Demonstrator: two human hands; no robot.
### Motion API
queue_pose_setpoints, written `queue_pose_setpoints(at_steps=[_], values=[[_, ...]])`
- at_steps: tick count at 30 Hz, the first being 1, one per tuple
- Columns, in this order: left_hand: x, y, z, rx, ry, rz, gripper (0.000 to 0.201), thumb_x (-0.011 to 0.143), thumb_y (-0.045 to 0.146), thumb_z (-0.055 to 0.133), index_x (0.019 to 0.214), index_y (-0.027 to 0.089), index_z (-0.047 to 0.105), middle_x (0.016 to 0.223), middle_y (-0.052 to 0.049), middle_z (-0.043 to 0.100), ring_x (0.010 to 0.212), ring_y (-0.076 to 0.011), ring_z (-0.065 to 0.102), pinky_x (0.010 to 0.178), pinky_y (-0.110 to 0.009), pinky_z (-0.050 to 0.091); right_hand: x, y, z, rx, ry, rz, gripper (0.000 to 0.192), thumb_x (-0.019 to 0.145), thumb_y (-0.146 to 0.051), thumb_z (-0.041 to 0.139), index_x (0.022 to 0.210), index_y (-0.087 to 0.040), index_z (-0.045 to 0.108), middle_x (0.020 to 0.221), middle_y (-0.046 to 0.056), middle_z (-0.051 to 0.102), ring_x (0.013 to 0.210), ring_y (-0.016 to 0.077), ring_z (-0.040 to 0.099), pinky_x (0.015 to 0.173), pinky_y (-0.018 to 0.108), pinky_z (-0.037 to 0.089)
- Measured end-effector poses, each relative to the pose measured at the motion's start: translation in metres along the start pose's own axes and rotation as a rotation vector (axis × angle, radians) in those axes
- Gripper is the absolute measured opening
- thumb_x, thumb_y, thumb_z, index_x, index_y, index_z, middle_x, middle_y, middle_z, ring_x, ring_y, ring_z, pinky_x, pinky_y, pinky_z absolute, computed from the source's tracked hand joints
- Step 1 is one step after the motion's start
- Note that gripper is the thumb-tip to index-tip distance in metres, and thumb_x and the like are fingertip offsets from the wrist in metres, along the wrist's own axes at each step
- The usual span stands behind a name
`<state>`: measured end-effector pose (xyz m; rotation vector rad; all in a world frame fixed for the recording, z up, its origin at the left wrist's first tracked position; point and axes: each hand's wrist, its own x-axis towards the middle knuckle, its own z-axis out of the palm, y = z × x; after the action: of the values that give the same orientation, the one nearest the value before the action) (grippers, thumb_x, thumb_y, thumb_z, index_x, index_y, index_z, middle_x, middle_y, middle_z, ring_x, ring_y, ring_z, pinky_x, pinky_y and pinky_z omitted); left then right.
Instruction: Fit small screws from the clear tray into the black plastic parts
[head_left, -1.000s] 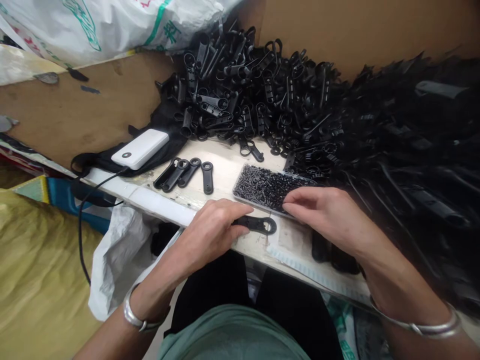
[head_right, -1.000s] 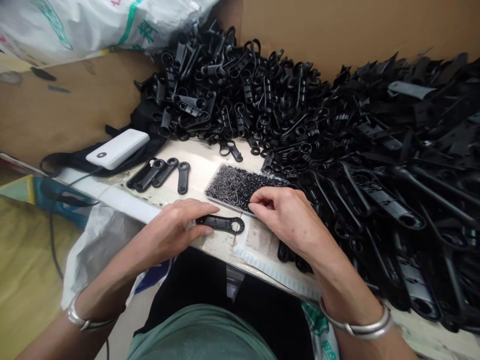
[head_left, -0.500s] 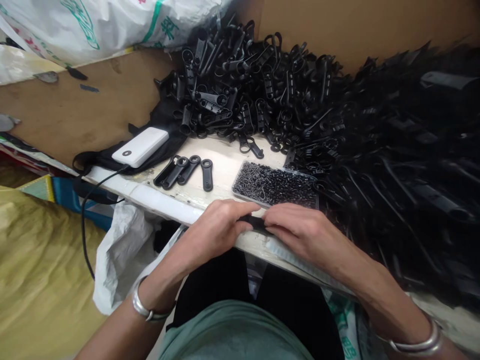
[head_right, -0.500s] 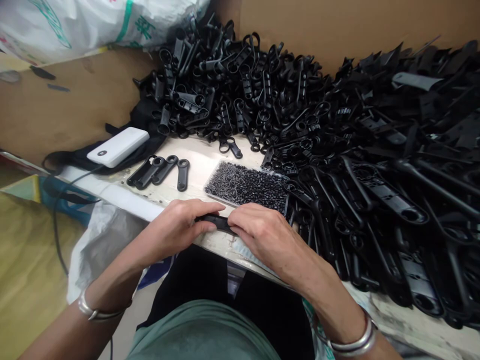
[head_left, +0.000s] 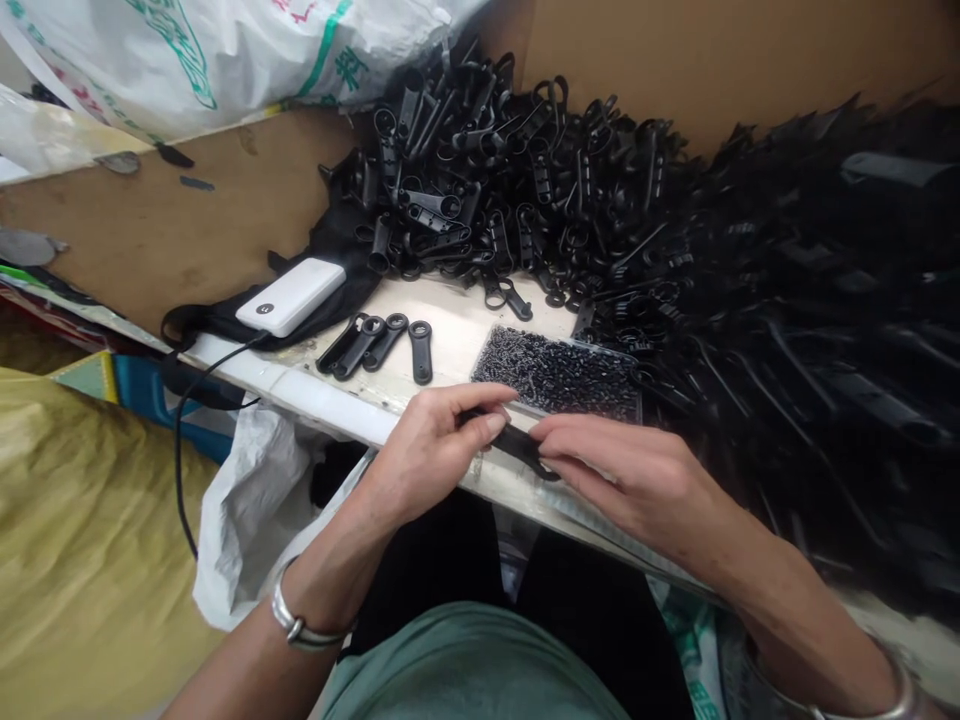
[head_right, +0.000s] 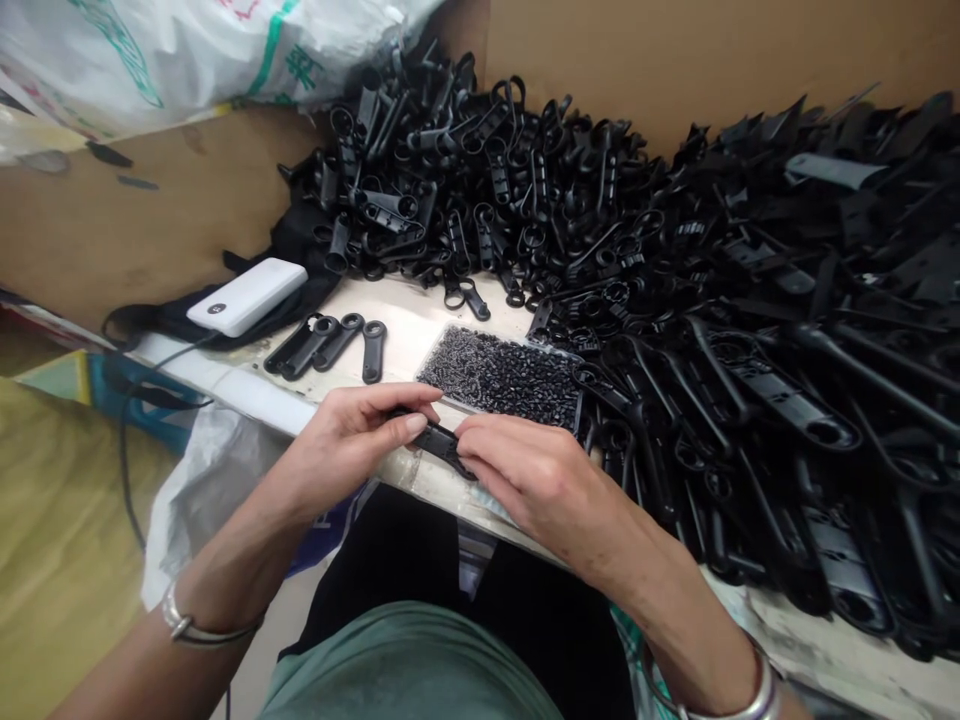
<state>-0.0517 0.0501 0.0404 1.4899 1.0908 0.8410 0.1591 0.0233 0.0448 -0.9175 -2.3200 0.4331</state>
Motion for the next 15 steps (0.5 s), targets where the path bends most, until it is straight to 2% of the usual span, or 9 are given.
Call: queue_pose_setpoints(at_steps=[3, 9, 15], values=[[-0.003, 0.002, 0.005, -0.075, 0.048, -0.063, 0.024, 0.082, 0.021, 0.062, 0.105, 0.016, 0.071, 0.093, -0.002, 0.073, 0.082, -0.0135, 0.062, 0.074, -0.023, 0.048, -0.002, 0.001, 0.000, -0.033, 0.035, -0.016, 0.014, 0.092, -0.007, 0.054, 0.099, -0.019, 0.059, 0.105, 0.004, 0.066, 0.096, 0.0170, 0.064, 0.089, 0.027, 0.052], [-0.011, 0.007, 0.012, -0.126, 0.118, -0.078, 0.018, 0.082, 0.019, 0.062, 0.096, 0.019, 0.074, 0.085, 0.000, 0.073, 0.073, -0.0092, 0.059, 0.067, -0.018, 0.046, -0.006, 0.003, -0.004, -0.071, 0.065, 0.031, 0.017, 0.088, -0.008, 0.058, 0.097, -0.022, 0.061, 0.102, 0.000, 0.068, 0.093, 0.0166, 0.065, 0.087, 0.026, 0.053], [-0.016, 0.008, 0.017, -0.194, 0.140, -0.096, 0.019, 0.082, 0.019, 0.063, 0.096, 0.020, 0.075, 0.084, 0.000, 0.073, 0.072, -0.0096, 0.061, 0.067, -0.018, 0.049, -0.005, 0.000, -0.008, -0.039, 0.080, 0.103, 0.017, 0.086, -0.009, 0.060, 0.095, -0.022, 0.064, 0.101, -0.002, 0.069, 0.089, 0.0147, 0.067, 0.070, 0.020, 0.056]])
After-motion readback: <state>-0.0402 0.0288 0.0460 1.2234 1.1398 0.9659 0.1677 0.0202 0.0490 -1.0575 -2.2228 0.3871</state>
